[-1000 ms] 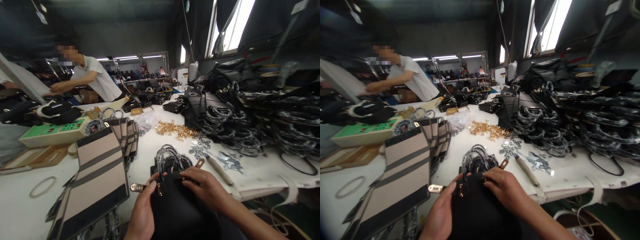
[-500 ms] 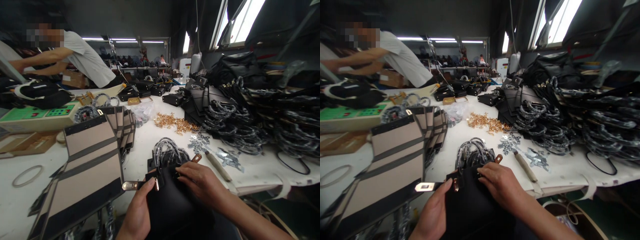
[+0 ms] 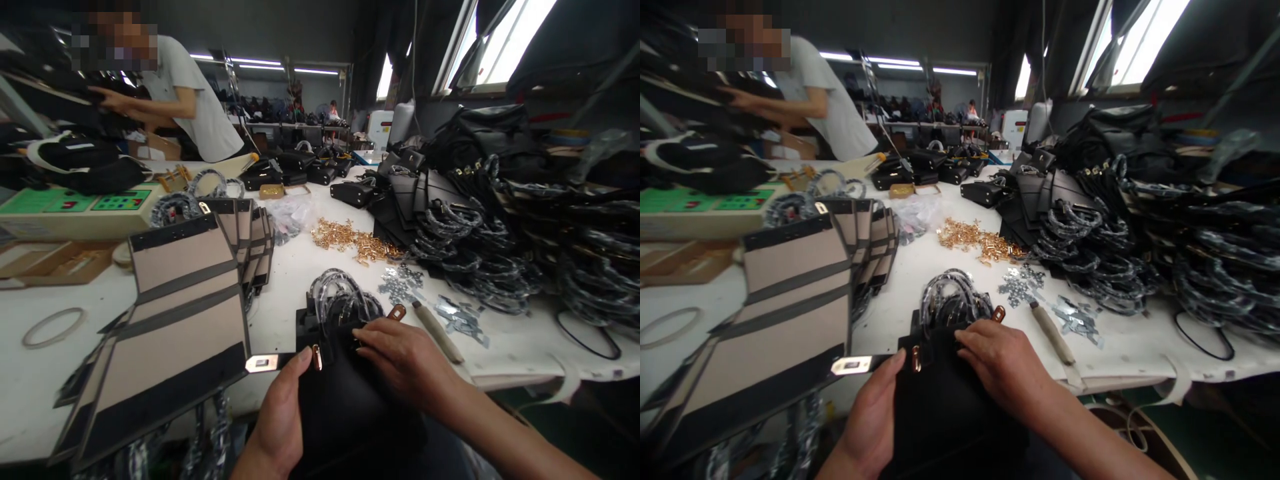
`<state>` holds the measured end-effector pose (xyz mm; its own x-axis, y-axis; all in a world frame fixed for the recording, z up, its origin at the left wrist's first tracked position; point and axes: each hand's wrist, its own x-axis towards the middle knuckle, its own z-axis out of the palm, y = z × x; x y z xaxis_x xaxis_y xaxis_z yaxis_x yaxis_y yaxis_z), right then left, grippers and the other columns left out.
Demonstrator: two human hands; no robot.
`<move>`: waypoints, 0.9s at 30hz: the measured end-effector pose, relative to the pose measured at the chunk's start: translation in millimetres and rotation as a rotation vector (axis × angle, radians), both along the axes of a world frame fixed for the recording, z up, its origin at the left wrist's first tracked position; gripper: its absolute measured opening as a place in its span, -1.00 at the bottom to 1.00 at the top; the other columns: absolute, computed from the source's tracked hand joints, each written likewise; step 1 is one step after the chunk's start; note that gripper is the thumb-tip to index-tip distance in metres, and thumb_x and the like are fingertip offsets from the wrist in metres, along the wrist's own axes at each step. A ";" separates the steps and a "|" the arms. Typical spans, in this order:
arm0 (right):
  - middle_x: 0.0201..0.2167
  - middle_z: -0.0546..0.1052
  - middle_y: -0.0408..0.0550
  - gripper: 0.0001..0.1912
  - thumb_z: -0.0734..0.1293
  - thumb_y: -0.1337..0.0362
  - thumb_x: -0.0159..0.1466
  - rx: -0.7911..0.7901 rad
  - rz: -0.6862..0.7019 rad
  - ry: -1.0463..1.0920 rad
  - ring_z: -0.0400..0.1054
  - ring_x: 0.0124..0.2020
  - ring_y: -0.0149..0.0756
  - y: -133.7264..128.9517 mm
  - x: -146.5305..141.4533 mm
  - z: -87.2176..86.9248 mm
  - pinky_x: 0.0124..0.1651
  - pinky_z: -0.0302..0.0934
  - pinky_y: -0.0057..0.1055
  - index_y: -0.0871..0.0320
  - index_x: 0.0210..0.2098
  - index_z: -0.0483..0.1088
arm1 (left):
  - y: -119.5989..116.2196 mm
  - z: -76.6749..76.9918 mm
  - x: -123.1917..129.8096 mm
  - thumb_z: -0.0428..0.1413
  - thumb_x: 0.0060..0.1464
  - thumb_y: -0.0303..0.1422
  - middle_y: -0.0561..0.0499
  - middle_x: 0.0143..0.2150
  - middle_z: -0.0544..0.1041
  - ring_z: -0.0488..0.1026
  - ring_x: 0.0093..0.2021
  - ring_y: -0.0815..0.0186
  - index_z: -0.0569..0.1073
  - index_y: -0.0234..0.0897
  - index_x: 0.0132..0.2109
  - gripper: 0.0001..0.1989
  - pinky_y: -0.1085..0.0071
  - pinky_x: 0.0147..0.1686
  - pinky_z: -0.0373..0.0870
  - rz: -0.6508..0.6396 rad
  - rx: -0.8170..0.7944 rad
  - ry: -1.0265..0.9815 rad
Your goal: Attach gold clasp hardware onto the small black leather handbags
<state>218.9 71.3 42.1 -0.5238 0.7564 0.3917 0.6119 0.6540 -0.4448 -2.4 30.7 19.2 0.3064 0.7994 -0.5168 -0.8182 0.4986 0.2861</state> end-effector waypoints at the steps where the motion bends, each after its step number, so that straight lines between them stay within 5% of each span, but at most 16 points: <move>1: -0.09 0.63 0.08 -0.72 0.27 0.27 0.49 0.008 0.006 -0.010 0.57 -0.17 -0.21 0.2 0.0 0.0 -0.10 0.48 -0.34 0.11 0.11 0.54 | -0.2 -1.1 0.3 0.25 0.14 -0.32 -0.20 -0.05 0.71 0.56 0.17 -0.11 0.59 -0.39 0.10 -0.61 -0.10 0.35 0.27 0.004 0.003 0.004; 8: -0.12 0.63 0.11 -0.72 0.28 0.31 0.48 0.064 0.045 -0.082 0.57 -0.19 -0.15 5.6 -0.7 0.1 -0.14 0.49 -0.29 0.19 0.10 0.54 | -2.0 -1.8 5.4 0.27 0.13 -0.27 -0.27 -0.04 0.70 0.57 0.15 -0.16 0.60 -0.44 0.09 -0.57 -0.12 0.34 0.28 -0.096 0.069 -0.044; 15: -0.04 0.61 0.06 -0.67 0.25 0.32 0.49 -0.052 0.154 -0.155 0.55 -0.09 -0.21 13.4 8.2 5.9 0.00 0.45 -0.31 0.10 0.19 0.47 | -0.7 -1.4 6.3 0.19 0.21 -0.24 -0.25 -0.03 0.70 0.59 0.12 -0.14 0.54 -0.41 0.20 -0.52 -0.12 0.31 0.32 -0.112 0.069 -0.096; 27: -0.22 0.56 -0.04 -0.70 0.21 0.36 0.50 -0.013 0.157 -0.269 0.49 -0.25 -0.26 15.3 5.4 13.7 -0.18 0.35 -0.39 0.08 0.12 0.48 | 1.5 3.0 10.9 0.18 0.24 -0.24 -0.22 -0.06 0.71 0.60 0.10 -0.13 0.54 -0.38 0.21 -0.53 -0.10 0.29 0.35 -0.105 0.081 -0.127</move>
